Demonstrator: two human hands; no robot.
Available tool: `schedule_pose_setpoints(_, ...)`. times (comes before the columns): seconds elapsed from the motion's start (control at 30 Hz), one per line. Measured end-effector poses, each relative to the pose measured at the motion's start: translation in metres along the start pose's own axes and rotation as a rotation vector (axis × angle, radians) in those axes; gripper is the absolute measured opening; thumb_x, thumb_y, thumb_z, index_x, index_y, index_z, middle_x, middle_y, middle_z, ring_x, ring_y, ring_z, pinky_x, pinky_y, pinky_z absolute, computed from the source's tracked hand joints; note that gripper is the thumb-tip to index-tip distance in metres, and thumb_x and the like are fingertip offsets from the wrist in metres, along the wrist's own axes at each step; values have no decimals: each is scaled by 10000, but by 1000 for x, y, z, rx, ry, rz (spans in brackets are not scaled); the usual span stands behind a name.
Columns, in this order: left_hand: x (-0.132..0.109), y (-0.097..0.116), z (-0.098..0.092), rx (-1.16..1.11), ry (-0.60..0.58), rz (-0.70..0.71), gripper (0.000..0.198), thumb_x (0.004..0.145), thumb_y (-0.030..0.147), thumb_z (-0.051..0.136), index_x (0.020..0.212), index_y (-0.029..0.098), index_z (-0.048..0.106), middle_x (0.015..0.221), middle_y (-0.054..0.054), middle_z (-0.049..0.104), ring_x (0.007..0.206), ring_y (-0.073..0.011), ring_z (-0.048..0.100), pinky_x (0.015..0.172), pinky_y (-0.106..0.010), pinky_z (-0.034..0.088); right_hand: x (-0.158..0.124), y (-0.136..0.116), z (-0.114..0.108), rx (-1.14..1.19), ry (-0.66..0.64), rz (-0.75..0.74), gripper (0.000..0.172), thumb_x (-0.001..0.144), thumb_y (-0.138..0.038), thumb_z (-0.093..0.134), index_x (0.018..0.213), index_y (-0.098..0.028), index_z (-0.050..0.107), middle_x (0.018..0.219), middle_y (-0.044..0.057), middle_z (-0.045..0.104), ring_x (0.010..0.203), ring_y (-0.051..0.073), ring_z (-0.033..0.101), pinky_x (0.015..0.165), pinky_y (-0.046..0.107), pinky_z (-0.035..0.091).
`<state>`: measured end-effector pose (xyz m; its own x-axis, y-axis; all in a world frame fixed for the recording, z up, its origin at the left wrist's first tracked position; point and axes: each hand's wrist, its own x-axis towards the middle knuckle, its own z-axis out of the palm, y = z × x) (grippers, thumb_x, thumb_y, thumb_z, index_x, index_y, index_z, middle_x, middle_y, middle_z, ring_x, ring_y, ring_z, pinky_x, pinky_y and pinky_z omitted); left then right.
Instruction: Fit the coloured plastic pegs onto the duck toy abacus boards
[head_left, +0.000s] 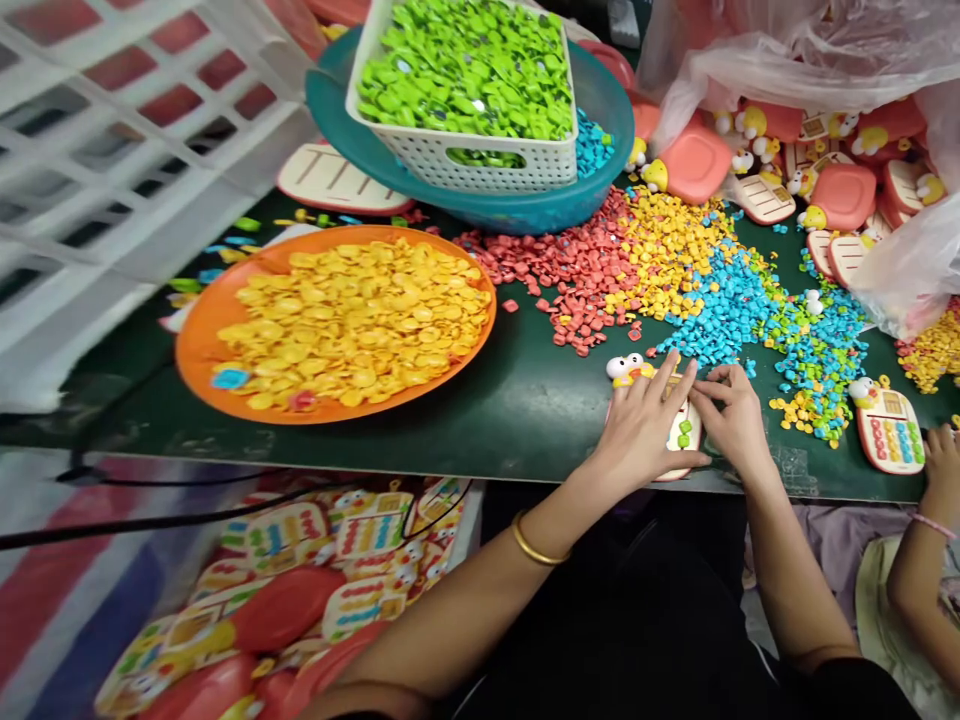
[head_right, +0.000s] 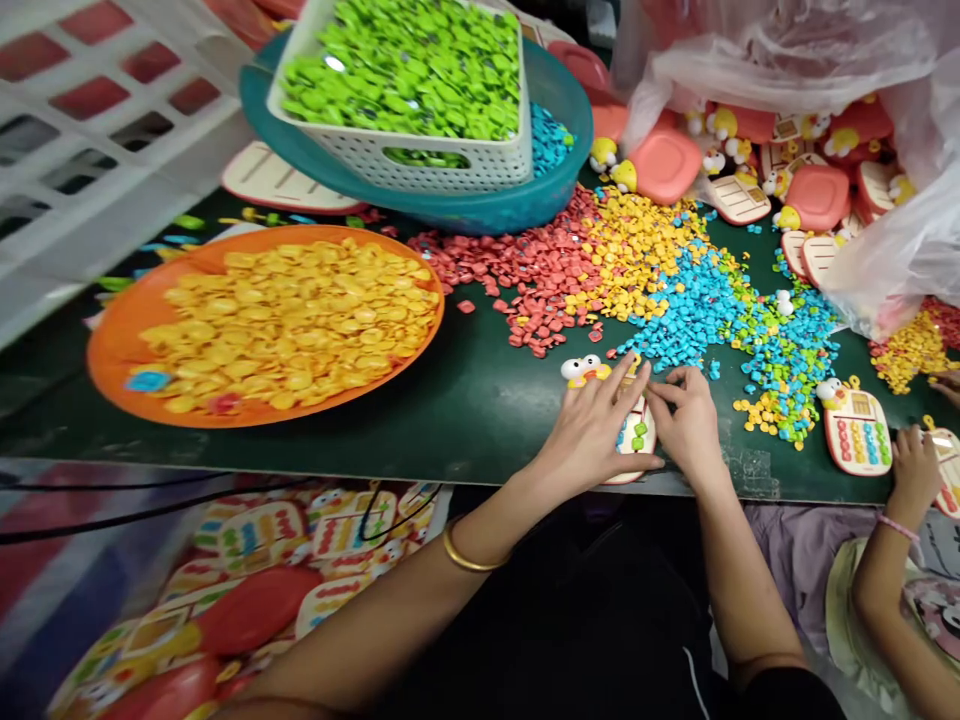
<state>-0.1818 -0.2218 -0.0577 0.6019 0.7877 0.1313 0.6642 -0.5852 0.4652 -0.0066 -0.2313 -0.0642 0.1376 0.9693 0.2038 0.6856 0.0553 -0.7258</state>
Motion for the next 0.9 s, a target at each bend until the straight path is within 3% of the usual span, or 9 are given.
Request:
schedule_pose_setpoints(0.07, 0, -1, 1, 25, -1, 31, 944, 685, 669, 768, 1469, 245, 458, 1571, -143, 379, 1216, -383, 505, 1005, -514, 383, 11, 17, -23, -163, 85, -7, 261, 908, -331, 561, 986, -223, 785, 1014, 93, 622, 927, 219, 568, 848, 374, 469)
schedule_pose_setpoints(0.13, -1, -4, 2, 23, 22, 69, 767, 723, 648, 752, 1366, 269, 580, 1517, -108, 470, 1158, -357, 530, 967, -493, 403, 27, 40, -49, -370, 229, 84, 284, 906, -297, 536, 995, -180, 779, 1023, 131, 640, 958, 258, 543, 871, 412, 445)
schedule_pose_setpoints(0.17, -2, -5, 3, 16, 38, 84, 705, 740, 632, 747, 1330, 270, 612, 1494, -98, 500, 1142, -343, 535, 958, -484, 407, 36, 51, -60, -470, 241, 134, 281, 894, -276, 539, 995, -164, 776, 1008, 143, 650, 971, 275, 528, 878, 425, 433)
schedule_pose_setpoints(0.3, -5, -8, 5, -17, 65, 113, 636, 747, 612, 754, 1259, 250, 653, 1451, -90, 545, 1158, -322, 532, 965, -474, 397, 63, 80, -83, -665, 38, 153, 259, 862, -224, 548, 981, -164, 771, 958, 137, 675, 988, 285, 504, 891, 413, 410)
schedule_pose_setpoints(0.47, -4, -6, 2, -38, 47, 96, 737, 733, 629, 757, 1331, 232, 591, 1458, -96, 536, 1205, -319, 513, 1004, -466, 376, 64, 79, -75, -688, -70, 29, 248, 873, -216, 522, 902, -179, 765, 943, 124, 665, 962, 271, 525, 892, 396, 406)
schedule_pose_setpoints(0.6, -5, -5, 0, -68, 28, 85, 757, 726, 641, 756, 1340, 233, 581, 1467, -91, 527, 1217, -318, 506, 1024, -463, 366, 53, 71, -63, -640, 65, 55, 281, 903, -284, 506, 993, -179, 751, 1050, 135, 679, 1014, 289, 538, 872, 409, 409)
schedule_pose_setpoints(0.67, -5, -5, 0, -73, 20, 81, 763, 724, 640, 758, 1343, 234, 577, 1469, -88, 525, 1214, -316, 507, 1025, -467, 366, 52, 68, -56, -559, 98, 60, 304, 912, -364, 520, 975, -185, 759, 1010, 121, 707, 990, 279, 568, 873, 400, 414)
schedule_pose_setpoints(0.77, -5, -6, 1, -72, 20, 84, 756, 729, 632, 759, 1341, 227, 577, 1468, -89, 525, 1225, -320, 500, 1029, -477, 363, 59, 63, -49, -440, 78, 127, 314, 869, -438, 580, 886, -192, 774, 906, 99, 744, 892, 252, 620, 845, 371, 434)
schedule_pose_setpoints(0.9, -6, -6, 2, -90, 36, 86, 764, 720, 632, 764, 1322, 200, 574, 1456, -106, 533, 1232, -325, 499, 1030, -477, 368, 65, 51, -50, -316, 93, 287, 250, 799, -388, 632, 852, -190, 775, 881, 85, 762, 830, 249, 657, 795, 357, 466)
